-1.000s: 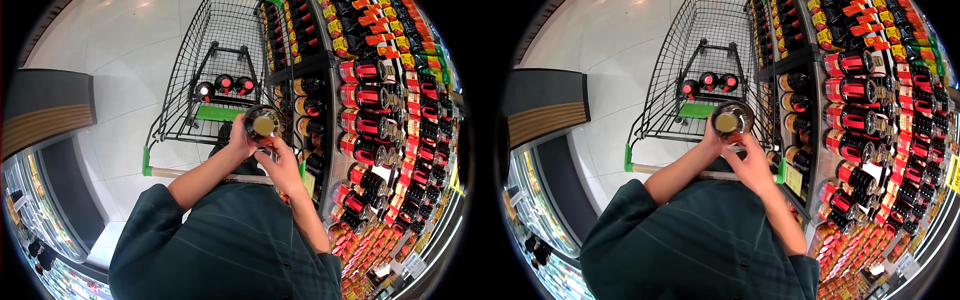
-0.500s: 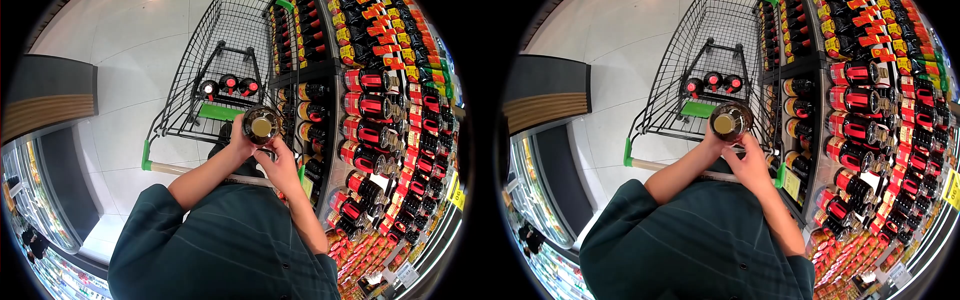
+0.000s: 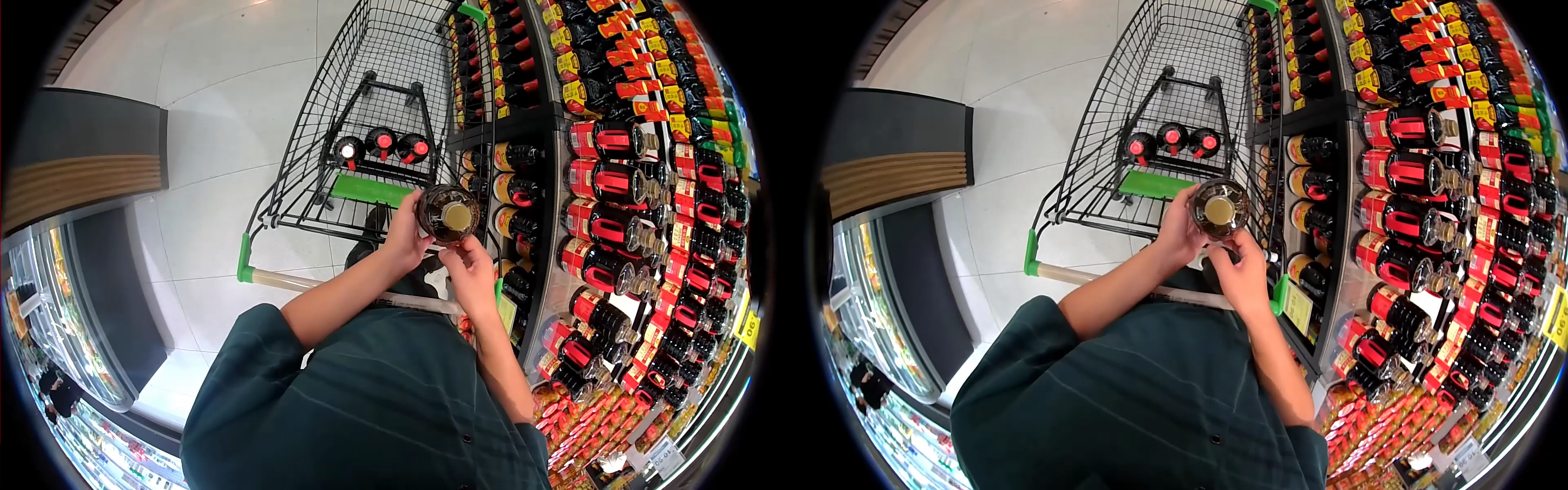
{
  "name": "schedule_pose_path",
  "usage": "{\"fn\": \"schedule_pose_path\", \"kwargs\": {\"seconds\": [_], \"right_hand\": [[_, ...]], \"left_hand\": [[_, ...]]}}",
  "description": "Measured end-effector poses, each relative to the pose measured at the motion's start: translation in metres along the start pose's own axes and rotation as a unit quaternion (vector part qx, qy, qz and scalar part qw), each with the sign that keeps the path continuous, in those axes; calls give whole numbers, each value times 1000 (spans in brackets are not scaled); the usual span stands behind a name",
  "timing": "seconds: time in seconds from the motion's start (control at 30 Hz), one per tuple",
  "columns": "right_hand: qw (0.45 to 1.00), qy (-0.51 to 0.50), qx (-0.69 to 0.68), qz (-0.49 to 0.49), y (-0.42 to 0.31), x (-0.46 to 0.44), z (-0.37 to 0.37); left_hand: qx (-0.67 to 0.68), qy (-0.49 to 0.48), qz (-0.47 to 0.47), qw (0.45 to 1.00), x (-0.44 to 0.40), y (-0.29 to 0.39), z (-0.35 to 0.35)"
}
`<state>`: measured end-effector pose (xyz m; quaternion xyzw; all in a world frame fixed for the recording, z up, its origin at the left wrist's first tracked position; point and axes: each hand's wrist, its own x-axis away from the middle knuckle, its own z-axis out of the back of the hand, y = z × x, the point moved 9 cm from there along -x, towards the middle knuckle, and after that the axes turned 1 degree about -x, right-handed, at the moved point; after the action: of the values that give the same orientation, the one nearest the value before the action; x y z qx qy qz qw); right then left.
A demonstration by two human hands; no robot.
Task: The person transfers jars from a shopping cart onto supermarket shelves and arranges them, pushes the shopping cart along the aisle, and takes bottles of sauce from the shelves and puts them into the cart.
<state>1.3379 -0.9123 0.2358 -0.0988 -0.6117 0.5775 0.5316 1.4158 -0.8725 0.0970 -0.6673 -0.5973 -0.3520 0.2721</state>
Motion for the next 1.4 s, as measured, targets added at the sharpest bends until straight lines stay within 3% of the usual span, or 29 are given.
{"fn": "schedule_pose_path", "kwargs": {"seconds": [0.03,0.1,0.17,0.2,0.27,0.33,0.4,0.5,0.6,0.67,0.77,0.87,0.93,0.97,1.0,1.07,1.13,1.17,1.27,1.33,1.4], "right_hand": [[1000,8,-8,-3,9,-3,3],[1000,20,11,-2,32,-9,8],[998,26,57,4,41,-16,11],[996,29,68,50,38,-20,9],[991,26,109,77,37,-25,6],[984,16,144,105,32,-29,3],[982,11,161,93,47,-36,1],[970,2,230,80,56,-49,1],[966,-7,249,75,59,-61,3],[965,-12,241,100,71,-72,4],[966,-30,254,42,77,-85,12],[970,-28,240,-22,90,-87,19],[967,24,248,62,89,-77,27],[963,9,268,31,97,-68,31],[959,23,270,87,88,-54,31],[953,24,277,116,75,-33,26],[939,45,301,158,69,-19,21],[934,59,299,185,68,-13,20],[923,92,286,241,56,-5,25],[901,105,299,295,45,1,29],[894,102,297,320,48,3,32]], "left_hand": [[-48,11,-13,999,11,8,-3],[-170,-51,-136,975,42,43,-35],[-335,-120,-216,910,46,57,-49],[-465,-151,-347,800,59,72,-66],[-619,-134,-417,652,73,82,-78],[-693,-110,-435,564,81,92,-88],[-763,-86,-363,528,82,92,-89],[-826,-89,-356,429,84,82,-84],[-846,-104,-347,391,74,67,-78],[-830,-122,-368,401,61,62,-77],[-795,-168,-379,443,37,62,-85],[-813,-196,-360,413,9,50,-88],[-806,-213,-397,385,-15,39,-84],[-807,-219,-404,372,-32,35,-81],[-808,-223,-410,360,-43,31,-82],[-813,-210,-384,384,-67,29,-88],[-841,-166,-365,365,-90,28,-99],[-835,-156,-337,406,-105,30,-100],[-868,-109,-317,366,-127,28,-105],[-882,-127,-283,354,-138,16,-94],[-868,-130,-313,361,-166,10,-57]]}}
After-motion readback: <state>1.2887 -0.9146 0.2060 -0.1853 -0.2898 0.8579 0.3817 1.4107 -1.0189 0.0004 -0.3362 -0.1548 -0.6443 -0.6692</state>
